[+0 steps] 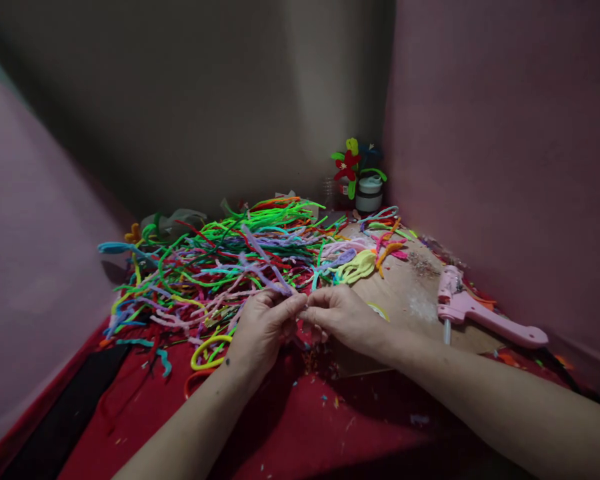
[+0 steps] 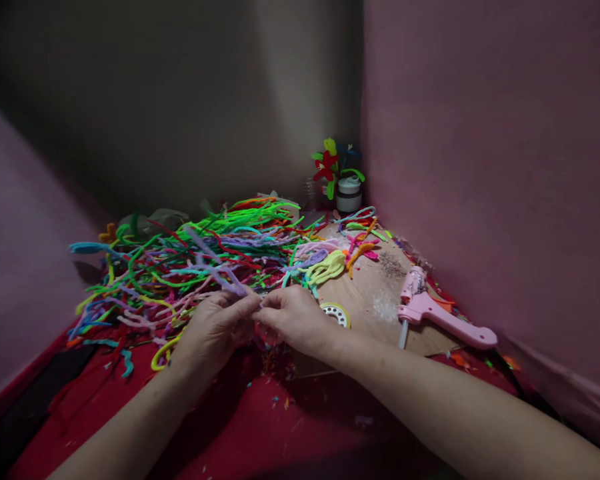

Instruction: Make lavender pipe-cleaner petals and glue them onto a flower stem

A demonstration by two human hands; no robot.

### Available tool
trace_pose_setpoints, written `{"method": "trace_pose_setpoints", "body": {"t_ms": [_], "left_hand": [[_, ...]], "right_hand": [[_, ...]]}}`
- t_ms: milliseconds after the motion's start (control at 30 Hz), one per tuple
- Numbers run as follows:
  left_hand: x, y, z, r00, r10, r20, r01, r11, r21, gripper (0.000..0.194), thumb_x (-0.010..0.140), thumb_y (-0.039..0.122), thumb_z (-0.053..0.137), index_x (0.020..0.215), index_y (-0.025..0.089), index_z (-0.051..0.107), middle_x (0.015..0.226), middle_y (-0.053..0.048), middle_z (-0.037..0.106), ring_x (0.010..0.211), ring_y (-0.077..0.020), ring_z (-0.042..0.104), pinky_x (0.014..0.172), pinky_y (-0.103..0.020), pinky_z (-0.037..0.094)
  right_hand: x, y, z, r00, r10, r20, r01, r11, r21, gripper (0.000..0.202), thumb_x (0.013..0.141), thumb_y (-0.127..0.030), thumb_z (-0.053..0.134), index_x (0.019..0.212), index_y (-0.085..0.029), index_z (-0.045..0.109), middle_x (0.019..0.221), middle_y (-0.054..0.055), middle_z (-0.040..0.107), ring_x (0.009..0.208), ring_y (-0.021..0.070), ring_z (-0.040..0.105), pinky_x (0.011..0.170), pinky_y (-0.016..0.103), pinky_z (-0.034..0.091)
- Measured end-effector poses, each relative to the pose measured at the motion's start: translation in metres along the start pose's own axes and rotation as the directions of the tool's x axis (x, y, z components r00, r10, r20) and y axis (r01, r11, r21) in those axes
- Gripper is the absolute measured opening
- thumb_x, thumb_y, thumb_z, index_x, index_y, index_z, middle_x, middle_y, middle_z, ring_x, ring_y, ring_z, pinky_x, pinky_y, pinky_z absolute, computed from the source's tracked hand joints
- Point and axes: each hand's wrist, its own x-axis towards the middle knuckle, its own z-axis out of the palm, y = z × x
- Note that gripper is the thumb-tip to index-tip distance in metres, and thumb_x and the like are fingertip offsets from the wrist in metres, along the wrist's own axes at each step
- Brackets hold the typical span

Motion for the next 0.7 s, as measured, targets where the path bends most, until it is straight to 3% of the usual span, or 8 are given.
{"method": "trace_pose_setpoints", "body": {"t_ms": [167,267,400,533,600,700], "left_hand": [[-0.0017,-0.0001,0.0022,0.998,-0.06,0.024,0.06,0.998,-0.009,0.028,0.07,0.032,0.07,0.06,0.014,0.05,0.039,0.008,0.037,0.033,-0.0024,0.027,0.035,-0.018,0.018],[-0.0012,0.0034,0.0023,0.99,-0.105,0.091,0.114,0.989,-0.098,0.03,0.071,0.033,0.069,0.059,0.015,0.047,0.04,0.009,0.033,0.033,-0.0017,0.024,0.035,-0.017,0.018],[-0.0005,0.006,0.0006,0.995,-0.059,0.074,0.074,0.972,-0.224,0.025,0.071,0.028,0.069,0.065,0.016,0.048,0.046,0.009,0.039,0.037,-0.0022,0.031,0.038,-0.016,0.025],[-0.0012,0.0048,-0.0011,0.989,-0.055,0.136,0.076,0.985,-0.156,0.02,0.072,0.023,0.069,0.087,0.016,0.059,0.054,0.005,0.051,0.043,-0.0051,0.044,0.043,-0.017,0.033],[-0.0015,0.0043,-0.0011,0.986,-0.057,0.16,0.069,0.995,-0.072,0.017,0.073,0.025,0.067,0.085,0.013,0.062,0.055,0.002,0.054,0.044,-0.0059,0.046,0.043,-0.018,0.033],[-0.0012,0.0044,0.0001,0.997,0.015,0.072,-0.017,1.0,0.025,0.015,0.074,0.026,0.067,0.073,0.011,0.064,0.056,0.0,0.056,0.047,-0.006,0.048,0.046,-0.018,0.036]], "right_hand": [[-0.001,-0.0009,0.0004,0.993,0.105,0.062,-0.116,0.971,0.209,0.035,0.063,-0.044,0.07,0.059,-0.011,0.059,0.05,0.0,0.057,0.04,0.0078,0.05,0.041,0.02,0.037],[-0.0011,-0.0011,0.0,0.986,0.129,0.106,-0.158,0.93,0.332,0.033,0.063,-0.042,0.072,0.062,-0.011,0.059,0.053,0.001,0.06,0.04,0.0077,0.052,0.041,0.02,0.038],[0.0007,0.0026,-0.002,0.985,0.144,0.097,-0.172,0.888,0.427,0.028,0.066,-0.035,0.071,0.063,-0.011,0.057,0.052,0.0,0.06,0.039,0.0067,0.052,0.04,0.017,0.037],[0.0006,0.0061,-0.0044,0.983,0.151,0.108,-0.183,0.887,0.425,0.023,0.069,-0.03,0.069,0.065,-0.01,0.058,0.051,0.001,0.06,0.038,0.0065,0.052,0.037,0.016,0.035],[-0.0003,0.0065,-0.0051,0.979,0.157,0.132,-0.198,0.887,0.417,0.022,0.069,-0.029,0.069,0.065,-0.009,0.06,0.051,0.001,0.06,0.037,0.0065,0.052,0.036,0.016,0.035],[-0.0004,0.0057,-0.0062,0.978,0.149,0.143,-0.199,0.865,0.461,0.02,0.071,-0.026,0.068,0.067,-0.008,0.061,0.054,0.003,0.061,0.04,0.0077,0.055,0.039,0.017,0.04]]}}
